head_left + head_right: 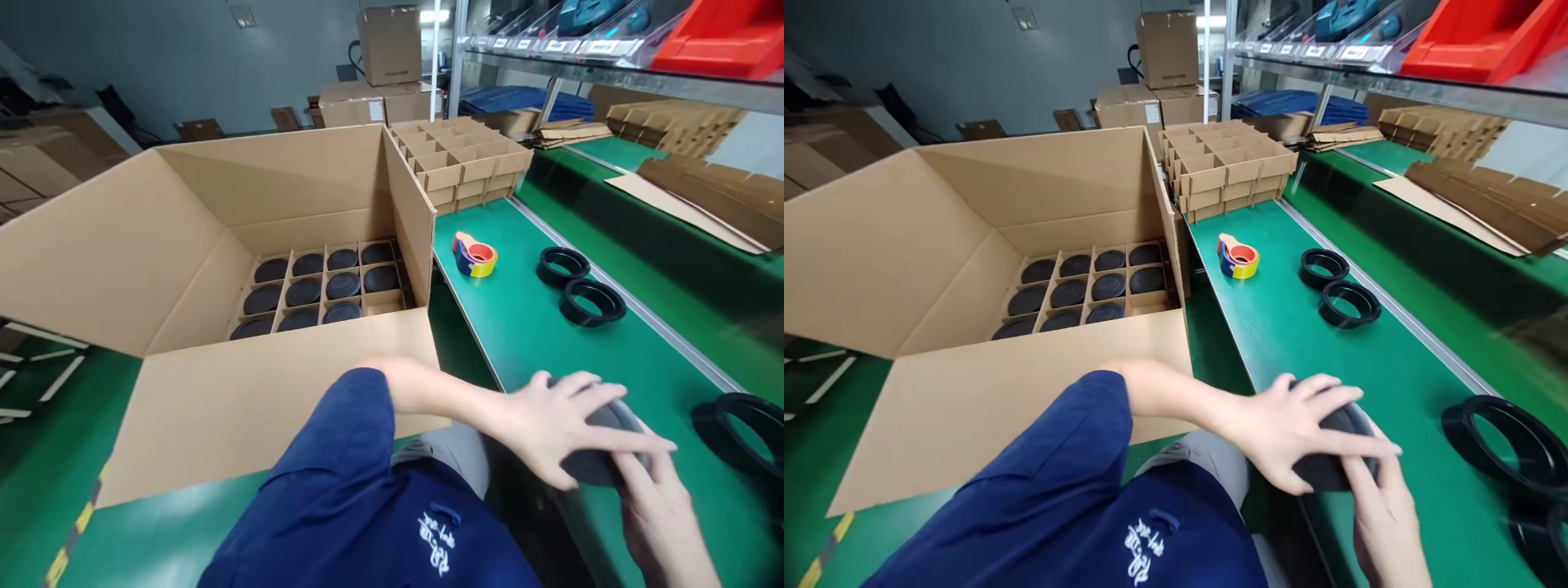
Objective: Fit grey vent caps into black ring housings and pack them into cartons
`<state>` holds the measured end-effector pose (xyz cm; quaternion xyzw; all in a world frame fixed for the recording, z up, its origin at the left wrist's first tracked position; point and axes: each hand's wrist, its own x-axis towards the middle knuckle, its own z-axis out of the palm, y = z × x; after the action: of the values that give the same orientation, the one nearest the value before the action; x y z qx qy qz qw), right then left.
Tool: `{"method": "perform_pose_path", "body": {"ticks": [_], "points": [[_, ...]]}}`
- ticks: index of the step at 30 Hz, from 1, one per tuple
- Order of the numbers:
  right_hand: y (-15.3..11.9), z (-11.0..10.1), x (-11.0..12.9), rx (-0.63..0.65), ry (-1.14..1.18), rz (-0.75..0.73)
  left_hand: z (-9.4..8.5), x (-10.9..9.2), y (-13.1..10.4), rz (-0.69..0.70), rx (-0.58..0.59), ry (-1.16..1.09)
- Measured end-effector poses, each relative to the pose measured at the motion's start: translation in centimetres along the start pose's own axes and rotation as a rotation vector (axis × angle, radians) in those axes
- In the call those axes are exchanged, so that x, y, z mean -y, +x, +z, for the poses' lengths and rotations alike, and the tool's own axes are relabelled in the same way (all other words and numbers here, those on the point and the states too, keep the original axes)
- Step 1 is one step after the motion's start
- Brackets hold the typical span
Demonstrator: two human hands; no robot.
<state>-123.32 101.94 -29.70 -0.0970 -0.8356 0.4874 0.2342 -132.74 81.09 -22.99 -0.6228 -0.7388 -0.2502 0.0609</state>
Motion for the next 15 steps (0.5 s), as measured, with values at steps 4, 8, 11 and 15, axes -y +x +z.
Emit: {"method": "perform_pose_path", "body": {"ticks": [4,8,11,15], "points": [[1.7,3.1,2.5,0.32,0.182,0.001,-7.6,2.4,-7.4,-0.246,-0.054,-0.184],[3.2,2.8,-0.9,0.202,0.023,0.061,-14.5,5.6,-16.4,-0.659,-0.159,-0.203],[4.5,2.5,-4.5,0.126,-0.047,0.129,-16.3,10.6,-20.4,-0.999,-0.223,0.025],[5.2,2.7,-6.3,0.101,-0.156,0.125,-14.7,18.6,-21.1,-1.295,-0.126,0.18]]}}
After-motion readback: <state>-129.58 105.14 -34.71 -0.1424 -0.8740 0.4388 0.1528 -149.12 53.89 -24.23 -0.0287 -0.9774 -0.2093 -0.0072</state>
